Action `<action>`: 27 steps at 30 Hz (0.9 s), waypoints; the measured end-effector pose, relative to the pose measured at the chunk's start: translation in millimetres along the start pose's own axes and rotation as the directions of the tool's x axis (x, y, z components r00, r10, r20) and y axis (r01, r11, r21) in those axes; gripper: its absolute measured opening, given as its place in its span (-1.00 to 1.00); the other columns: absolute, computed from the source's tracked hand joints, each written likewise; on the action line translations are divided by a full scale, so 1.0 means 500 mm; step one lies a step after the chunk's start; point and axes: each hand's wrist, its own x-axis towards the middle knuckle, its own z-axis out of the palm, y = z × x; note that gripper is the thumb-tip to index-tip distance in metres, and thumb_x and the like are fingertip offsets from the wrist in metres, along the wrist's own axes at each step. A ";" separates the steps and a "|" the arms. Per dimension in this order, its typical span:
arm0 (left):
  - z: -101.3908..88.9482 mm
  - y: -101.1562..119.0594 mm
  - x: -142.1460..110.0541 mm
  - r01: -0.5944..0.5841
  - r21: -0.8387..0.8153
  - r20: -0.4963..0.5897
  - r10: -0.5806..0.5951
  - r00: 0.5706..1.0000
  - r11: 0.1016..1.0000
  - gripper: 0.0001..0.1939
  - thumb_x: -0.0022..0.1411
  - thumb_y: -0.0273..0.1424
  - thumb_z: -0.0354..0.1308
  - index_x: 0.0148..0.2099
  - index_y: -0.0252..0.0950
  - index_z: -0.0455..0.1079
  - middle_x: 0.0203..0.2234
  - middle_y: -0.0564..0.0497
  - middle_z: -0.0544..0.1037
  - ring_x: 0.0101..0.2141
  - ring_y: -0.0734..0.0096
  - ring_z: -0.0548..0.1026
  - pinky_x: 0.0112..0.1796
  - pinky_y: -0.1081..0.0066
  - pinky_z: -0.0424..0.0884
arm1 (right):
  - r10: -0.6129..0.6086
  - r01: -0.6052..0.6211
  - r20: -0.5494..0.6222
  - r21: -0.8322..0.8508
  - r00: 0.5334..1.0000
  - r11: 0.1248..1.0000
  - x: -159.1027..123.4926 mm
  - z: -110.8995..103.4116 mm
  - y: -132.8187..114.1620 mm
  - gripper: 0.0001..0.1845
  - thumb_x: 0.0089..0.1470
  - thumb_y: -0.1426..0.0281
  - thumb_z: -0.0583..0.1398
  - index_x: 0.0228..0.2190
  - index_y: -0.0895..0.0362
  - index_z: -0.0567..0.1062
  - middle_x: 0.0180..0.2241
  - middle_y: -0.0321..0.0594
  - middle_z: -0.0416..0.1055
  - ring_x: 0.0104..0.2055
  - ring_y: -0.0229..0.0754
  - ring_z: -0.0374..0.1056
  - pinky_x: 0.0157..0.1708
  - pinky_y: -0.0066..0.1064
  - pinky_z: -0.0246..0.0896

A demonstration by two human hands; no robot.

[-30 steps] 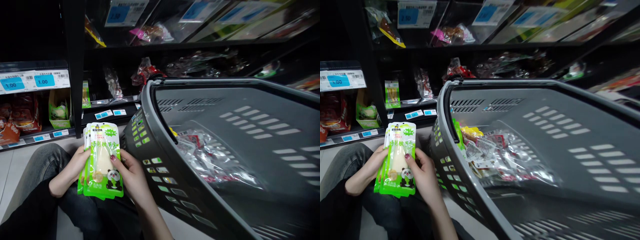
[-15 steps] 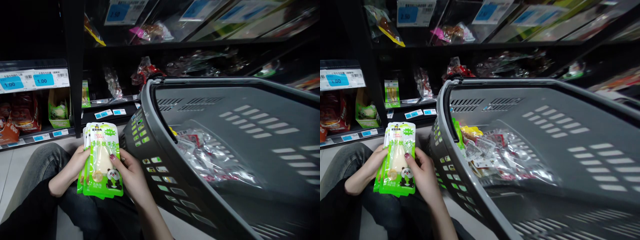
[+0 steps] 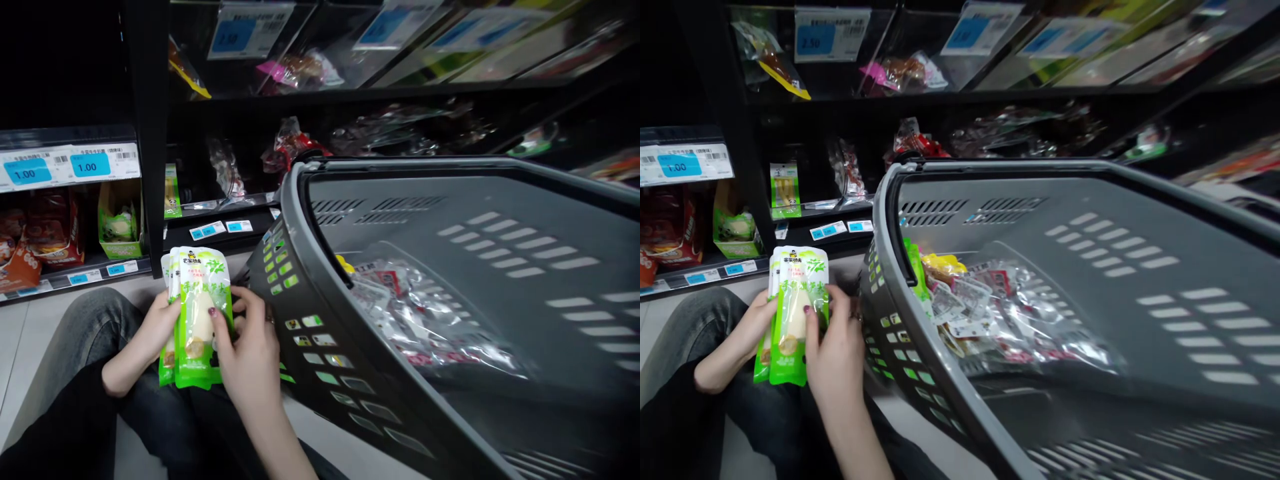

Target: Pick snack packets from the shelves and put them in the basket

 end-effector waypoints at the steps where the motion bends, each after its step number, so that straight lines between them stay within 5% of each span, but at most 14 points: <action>1: -0.002 -0.001 0.001 -0.019 0.019 -0.007 0.019 1.000 1.000 -0.72 -0.03 -0.33 0.24 -0.25 -0.38 0.47 -0.40 -0.06 0.60 -0.34 0.22 0.51 -0.29 0.37 0.38 | -0.058 0.056 -0.014 -0.101 0.998 0.993 -0.005 0.002 -0.007 -0.69 0.08 0.28 0.05 -0.15 0.12 0.36 -0.29 -0.07 0.31 -0.40 -0.08 0.35 -0.47 -0.28 0.26; 6: -0.008 -0.004 0.008 -0.100 0.095 0.004 0.100 0.995 0.990 -0.67 0.02 -0.25 0.20 -0.21 -0.38 0.46 -0.37 -0.07 0.59 -0.31 0.22 0.51 -0.27 0.39 0.36 | -0.075 0.094 0.083 -0.259 0.994 0.961 -0.025 0.012 -0.037 -0.37 -0.13 0.08 0.20 -0.07 0.19 0.33 -0.13 0.08 0.24 -0.27 0.10 0.36 -0.40 -0.14 0.32; 8: -0.008 -0.004 0.010 -0.125 0.137 0.004 0.125 0.992 0.983 -0.68 0.01 -0.26 0.22 -0.23 -0.38 0.47 -0.36 -0.07 0.60 -0.27 0.20 0.50 -0.25 0.40 0.36 | -0.015 0.041 0.136 -0.189 0.991 0.981 -0.023 0.011 -0.036 -0.32 -0.16 0.13 0.22 -0.03 0.24 0.30 -0.09 0.13 0.25 -0.18 0.16 0.34 -0.31 -0.10 0.32; 12: -0.009 0.005 0.006 -0.076 0.095 -0.033 0.080 0.996 0.993 -0.71 -0.03 -0.29 0.26 -0.27 -0.38 0.46 -0.36 -0.08 0.60 -0.31 0.19 0.53 -0.30 0.40 0.39 | 0.074 -0.117 0.245 0.169 0.967 0.979 0.001 -0.005 -0.008 -0.55 -0.05 0.36 0.08 -0.07 0.19 0.35 -0.14 0.01 0.39 -0.11 0.08 0.34 -0.15 -0.12 0.25; 14: -0.015 0.020 0.002 -0.018 0.007 -0.061 0.018 0.998 1.000 -0.71 -0.02 -0.30 0.26 -0.25 -0.37 0.46 -0.38 -0.07 0.61 -0.36 0.21 0.54 -0.33 0.38 0.42 | 0.155 -0.260 0.270 0.414 0.950 0.873 0.015 -0.014 0.011 -0.63 -0.03 0.34 0.08 -0.14 0.12 0.42 -0.20 -0.10 0.47 -0.14 0.03 0.37 -0.14 -0.17 0.25; 17: -0.030 0.053 -0.001 0.052 -0.111 -0.112 -0.064 0.992 0.992 -0.71 -0.01 -0.38 0.25 -0.19 -0.37 0.45 -0.41 -0.08 0.61 -0.40 0.22 0.56 -0.32 0.35 0.45 | 0.304 -0.430 0.305 0.676 0.902 0.598 0.028 -0.023 0.027 -0.67 -0.10 0.26 0.19 -0.23 0.10 0.49 -0.25 -0.16 0.52 -0.15 0.03 0.39 -0.19 -0.21 0.28; 20: -0.045 0.084 -0.001 0.111 -0.244 -0.089 -0.136 0.987 0.963 -0.65 0.05 -0.38 0.18 -0.09 -0.41 0.41 -0.37 -0.16 0.61 -0.34 0.13 0.56 -0.27 0.25 0.47 | 0.346 -0.517 0.406 0.782 0.846 0.347 0.031 -0.027 0.024 -0.64 -0.18 0.29 0.27 -0.25 0.12 0.52 -0.29 -0.17 0.53 -0.20 0.02 0.42 -0.25 -0.24 0.31; 22: -0.048 0.094 -0.002 0.165 -0.318 -0.019 -0.180 0.983 0.934 -0.59 0.12 -0.35 0.09 -0.01 -0.46 0.36 -0.28 -0.24 0.59 -0.25 0.04 0.54 -0.21 0.14 0.45 | 0.325 -0.553 0.466 0.790 0.823 0.265 0.030 -0.028 0.021 -0.63 -0.19 0.30 0.28 -0.25 0.13 0.52 -0.33 -0.17 0.54 -0.25 0.01 0.43 -0.29 -0.25 0.32; 24: -0.044 0.092 -0.005 0.194 -0.364 0.033 -0.196 0.980 0.911 -0.57 0.15 -0.35 0.05 0.04 -0.47 0.32 -0.23 -0.26 0.57 -0.19 0.01 0.52 -0.14 0.10 0.41 | 0.301 -0.561 0.483 0.779 0.822 0.280 0.027 -0.026 0.020 -0.62 -0.17 0.28 0.28 -0.24 0.15 0.52 -0.36 -0.16 0.54 -0.29 0.00 0.44 -0.32 -0.25 0.32; 27: -0.032 0.074 -0.011 0.189 -0.415 0.057 -0.182 0.982 0.890 -0.56 0.14 -0.40 0.07 0.07 -0.44 0.29 -0.24 -0.19 0.58 -0.15 0.08 0.50 -0.06 0.16 0.37 | 0.268 -0.520 0.446 0.748 0.854 0.413 0.024 -0.017 0.025 -0.65 -0.13 0.25 0.27 -0.26 0.15 0.52 -0.36 -0.17 0.53 -0.31 -0.03 0.43 -0.31 -0.26 0.30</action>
